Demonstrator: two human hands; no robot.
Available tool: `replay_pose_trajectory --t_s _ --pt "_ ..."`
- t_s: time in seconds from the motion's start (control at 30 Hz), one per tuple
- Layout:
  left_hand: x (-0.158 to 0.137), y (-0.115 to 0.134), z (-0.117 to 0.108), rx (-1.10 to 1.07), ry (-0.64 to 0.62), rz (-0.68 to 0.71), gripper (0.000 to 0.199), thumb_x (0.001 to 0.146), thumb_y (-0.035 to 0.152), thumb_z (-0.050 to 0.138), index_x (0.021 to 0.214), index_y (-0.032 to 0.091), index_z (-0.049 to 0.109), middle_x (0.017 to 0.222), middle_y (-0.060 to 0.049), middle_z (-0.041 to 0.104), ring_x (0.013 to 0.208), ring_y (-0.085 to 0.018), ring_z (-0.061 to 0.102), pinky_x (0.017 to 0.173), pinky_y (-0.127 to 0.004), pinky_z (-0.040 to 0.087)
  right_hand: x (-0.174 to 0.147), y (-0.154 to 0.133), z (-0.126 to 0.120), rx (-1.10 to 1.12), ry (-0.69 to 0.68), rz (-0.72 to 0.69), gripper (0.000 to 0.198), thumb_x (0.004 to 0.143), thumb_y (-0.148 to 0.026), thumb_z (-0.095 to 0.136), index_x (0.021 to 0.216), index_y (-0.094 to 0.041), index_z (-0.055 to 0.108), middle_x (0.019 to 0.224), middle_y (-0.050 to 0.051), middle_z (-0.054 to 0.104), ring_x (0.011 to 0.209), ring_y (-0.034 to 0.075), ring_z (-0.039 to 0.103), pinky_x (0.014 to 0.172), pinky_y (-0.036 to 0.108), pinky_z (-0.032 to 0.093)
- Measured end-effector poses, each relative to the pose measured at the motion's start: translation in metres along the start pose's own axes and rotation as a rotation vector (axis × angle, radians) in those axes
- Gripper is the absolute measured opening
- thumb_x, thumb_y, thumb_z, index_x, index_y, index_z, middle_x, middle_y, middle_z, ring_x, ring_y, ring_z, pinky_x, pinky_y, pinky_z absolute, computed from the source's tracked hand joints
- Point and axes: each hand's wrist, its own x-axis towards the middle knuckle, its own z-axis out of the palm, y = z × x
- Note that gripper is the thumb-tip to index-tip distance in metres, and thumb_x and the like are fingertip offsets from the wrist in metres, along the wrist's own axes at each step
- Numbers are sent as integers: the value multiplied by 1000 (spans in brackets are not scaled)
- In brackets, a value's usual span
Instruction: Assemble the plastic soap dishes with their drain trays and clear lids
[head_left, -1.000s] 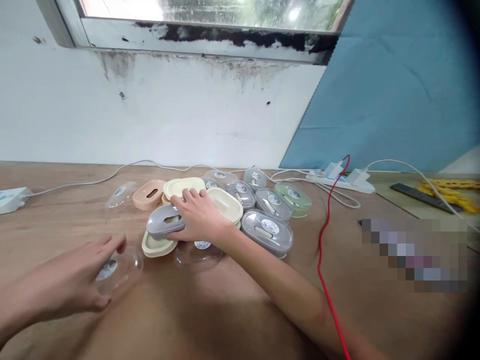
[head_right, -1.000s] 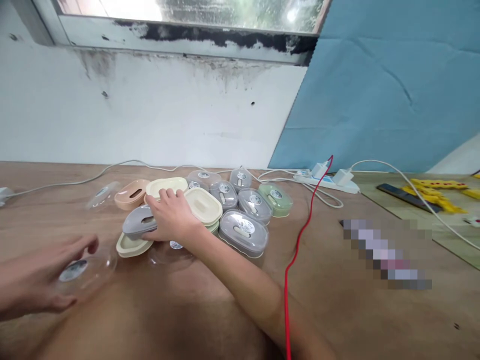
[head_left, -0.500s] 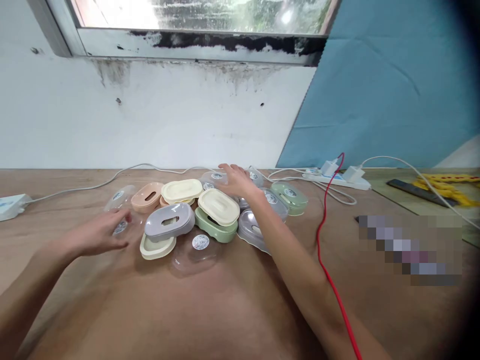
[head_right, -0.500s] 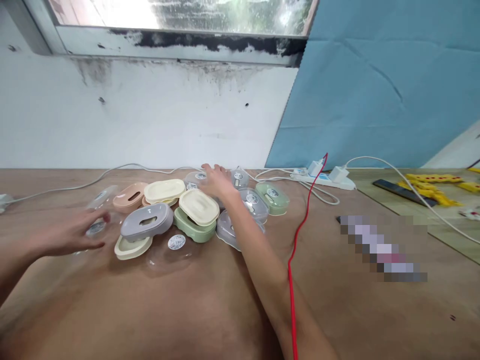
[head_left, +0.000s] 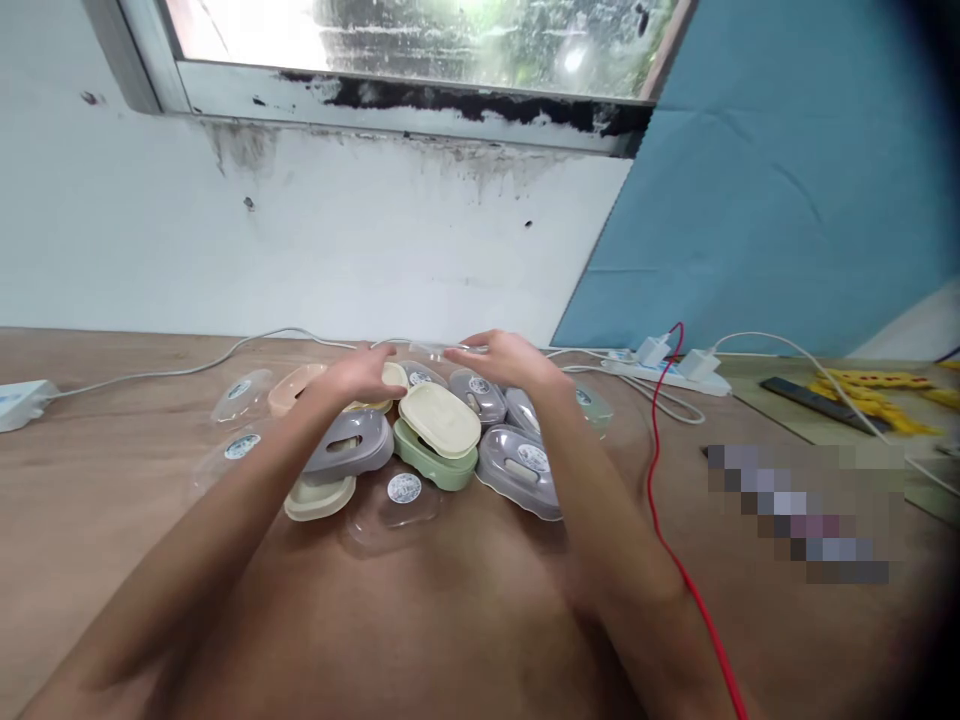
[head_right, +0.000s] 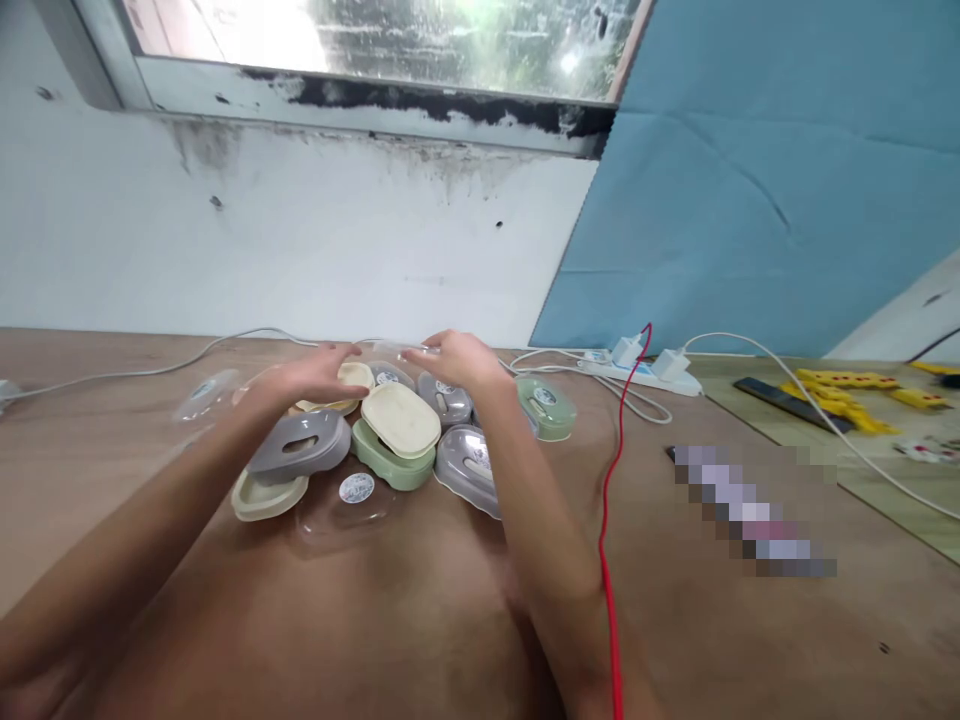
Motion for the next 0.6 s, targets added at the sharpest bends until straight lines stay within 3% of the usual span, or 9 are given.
replay_pose_trajectory --t_s 0.07,0.13,0.27,0.33,0.43,0.5,0.6 --pt "15 -1 10 -10 -51 -46 67 97 55 73 151 19 58 151 -20 62 132 -38 65 108 -51 54 -7 1 -11 -50 -48 29 68 87 -78 73 127 -23 82 115 16 82 108 41 76 85 45 57" --pt "26 -7 14 -1 -79 -84 50 104 46 69 144 18 62 144 -15 65 126 -32 67 105 -52 58 -11 1 -19 -108 -99 52 67 87 -74 75 132 -25 80 110 14 83 104 37 76 83 43 56" --pt "43 -15 5 74 -140 -123 37 106 37 69 138 18 65 140 -12 66 120 -28 69 100 -49 62 -15 -2 -29 -135 -238 70 70 85 -70 78 141 -29 74 99 8 81 78 26 75 69 36 56" --pt "53 -12 0 107 -172 -76 47 99 34 77 143 23 63 151 -13 60 133 -32 63 109 -51 57 -16 -5 -33 -98 -325 50 69 79 -65 86 138 -31 75 98 6 80 70 22 72 63 33 55" --pt "72 3 0 98 -242 83 94 68 19 95 152 38 58 169 -6 48 149 -37 51 118 -46 50 -17 -11 -32 -31 -442 -13 70 70 -55 95 134 -36 77 110 5 79 70 20 72 62 32 58" --pt "84 12 5 73 -293 172 112 52 13 96 152 44 57 163 -2 57 140 -37 60 110 -43 55 -18 -17 -25 -26 -492 -35 78 65 -52 98 137 -38 73 123 5 77 71 20 73 60 32 59" --pt "97 18 14 33 -260 266 108 49 17 93 149 39 61 134 -2 78 114 -34 73 96 -41 60 -22 -28 -9 -55 -534 -42 92 61 -47 100 146 -37 64 137 8 71 74 21 74 57 31 58"
